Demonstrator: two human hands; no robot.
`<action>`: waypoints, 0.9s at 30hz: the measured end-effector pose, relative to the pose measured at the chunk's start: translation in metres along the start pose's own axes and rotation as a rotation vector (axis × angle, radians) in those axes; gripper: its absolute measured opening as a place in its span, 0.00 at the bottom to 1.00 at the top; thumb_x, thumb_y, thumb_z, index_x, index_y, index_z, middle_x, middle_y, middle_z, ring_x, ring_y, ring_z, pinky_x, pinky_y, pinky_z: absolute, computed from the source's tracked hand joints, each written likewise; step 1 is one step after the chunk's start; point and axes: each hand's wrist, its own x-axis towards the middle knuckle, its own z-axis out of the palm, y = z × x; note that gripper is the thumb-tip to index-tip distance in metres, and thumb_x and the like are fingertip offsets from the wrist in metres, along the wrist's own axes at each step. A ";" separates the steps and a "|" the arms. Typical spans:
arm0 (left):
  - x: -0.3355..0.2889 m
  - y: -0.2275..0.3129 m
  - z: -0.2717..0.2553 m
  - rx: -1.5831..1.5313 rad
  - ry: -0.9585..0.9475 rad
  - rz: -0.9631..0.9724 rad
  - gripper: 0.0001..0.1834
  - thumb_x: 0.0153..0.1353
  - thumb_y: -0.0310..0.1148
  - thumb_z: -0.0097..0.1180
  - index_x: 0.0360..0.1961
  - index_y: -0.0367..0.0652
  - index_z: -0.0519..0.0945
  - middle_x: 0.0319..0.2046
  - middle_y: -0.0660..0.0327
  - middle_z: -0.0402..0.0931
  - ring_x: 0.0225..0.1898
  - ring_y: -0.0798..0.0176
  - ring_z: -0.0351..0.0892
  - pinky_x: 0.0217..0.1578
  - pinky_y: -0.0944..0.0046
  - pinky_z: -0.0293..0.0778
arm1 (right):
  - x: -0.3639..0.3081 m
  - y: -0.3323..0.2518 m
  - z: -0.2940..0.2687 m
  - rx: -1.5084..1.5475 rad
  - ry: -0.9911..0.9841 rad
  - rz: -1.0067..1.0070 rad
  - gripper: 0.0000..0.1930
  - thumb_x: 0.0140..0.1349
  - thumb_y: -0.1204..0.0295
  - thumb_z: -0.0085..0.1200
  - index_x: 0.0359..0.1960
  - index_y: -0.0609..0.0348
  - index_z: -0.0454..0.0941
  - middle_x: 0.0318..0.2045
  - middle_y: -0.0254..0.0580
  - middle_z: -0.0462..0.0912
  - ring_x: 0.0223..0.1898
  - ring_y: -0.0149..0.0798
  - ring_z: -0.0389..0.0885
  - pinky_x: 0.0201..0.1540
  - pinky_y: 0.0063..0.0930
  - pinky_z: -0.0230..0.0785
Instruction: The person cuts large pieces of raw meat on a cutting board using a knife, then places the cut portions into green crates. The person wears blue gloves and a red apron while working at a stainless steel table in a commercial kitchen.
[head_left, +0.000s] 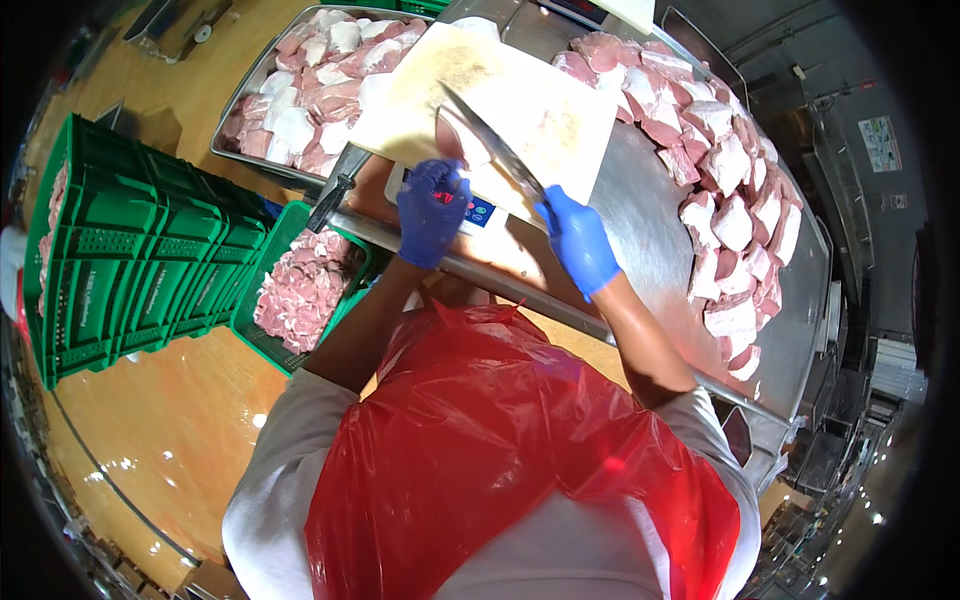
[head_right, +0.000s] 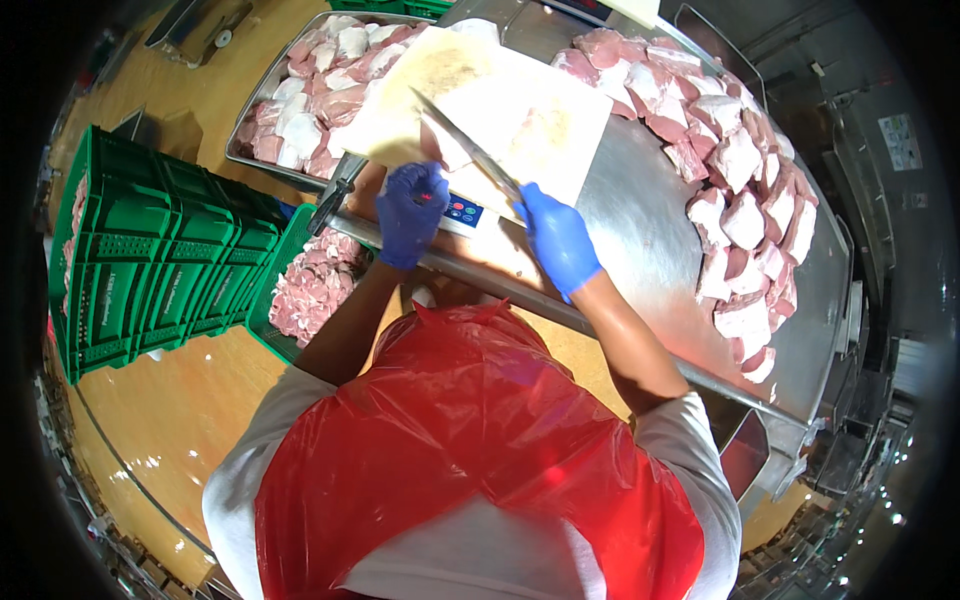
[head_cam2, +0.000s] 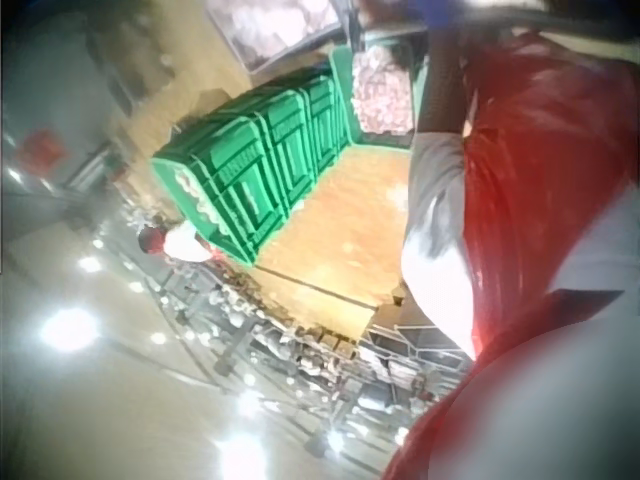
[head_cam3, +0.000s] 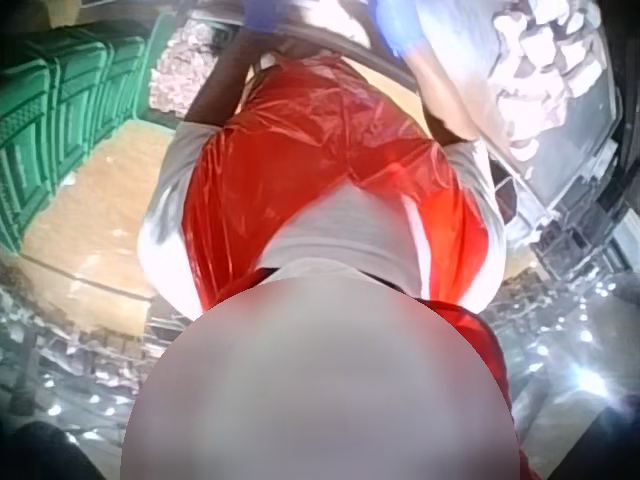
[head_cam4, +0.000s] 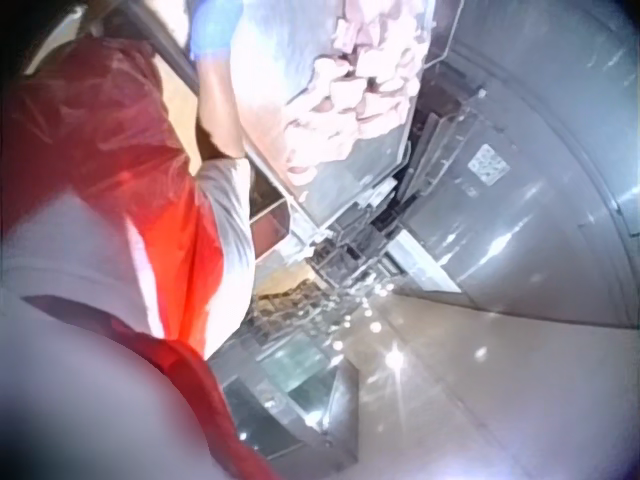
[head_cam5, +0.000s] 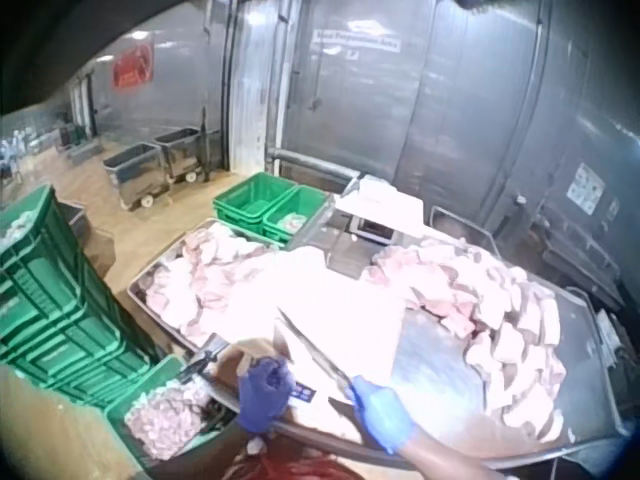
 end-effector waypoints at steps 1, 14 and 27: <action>-0.002 0.008 0.003 -0.024 -0.008 0.002 0.11 0.57 0.28 0.66 0.41 0.40 0.83 0.33 0.57 0.83 0.33 0.59 0.84 0.38 0.61 0.79 | 0.016 -0.007 0.002 -0.031 0.007 -0.031 0.07 0.71 0.70 0.50 0.42 0.61 0.70 0.27 0.61 0.79 0.31 0.63 0.81 0.33 0.50 0.71; -0.011 -0.028 -0.052 -0.156 0.255 -0.292 0.08 0.59 0.28 0.65 0.37 0.37 0.85 0.31 0.56 0.83 0.29 0.64 0.83 0.33 0.63 0.78 | -0.046 0.013 -0.019 -0.394 -0.402 0.147 0.11 0.65 0.74 0.51 0.47 0.60 0.67 0.34 0.63 0.81 0.32 0.63 0.83 0.32 0.52 0.76; 0.033 0.012 0.032 -0.176 0.220 -0.064 0.14 0.49 0.20 0.68 0.36 0.36 0.76 0.24 0.61 0.74 0.25 0.71 0.73 0.29 0.67 0.73 | -0.025 -0.009 -0.006 -0.291 -0.090 0.031 0.10 0.65 0.78 0.49 0.46 0.58 0.68 0.33 0.63 0.80 0.29 0.64 0.82 0.30 0.54 0.75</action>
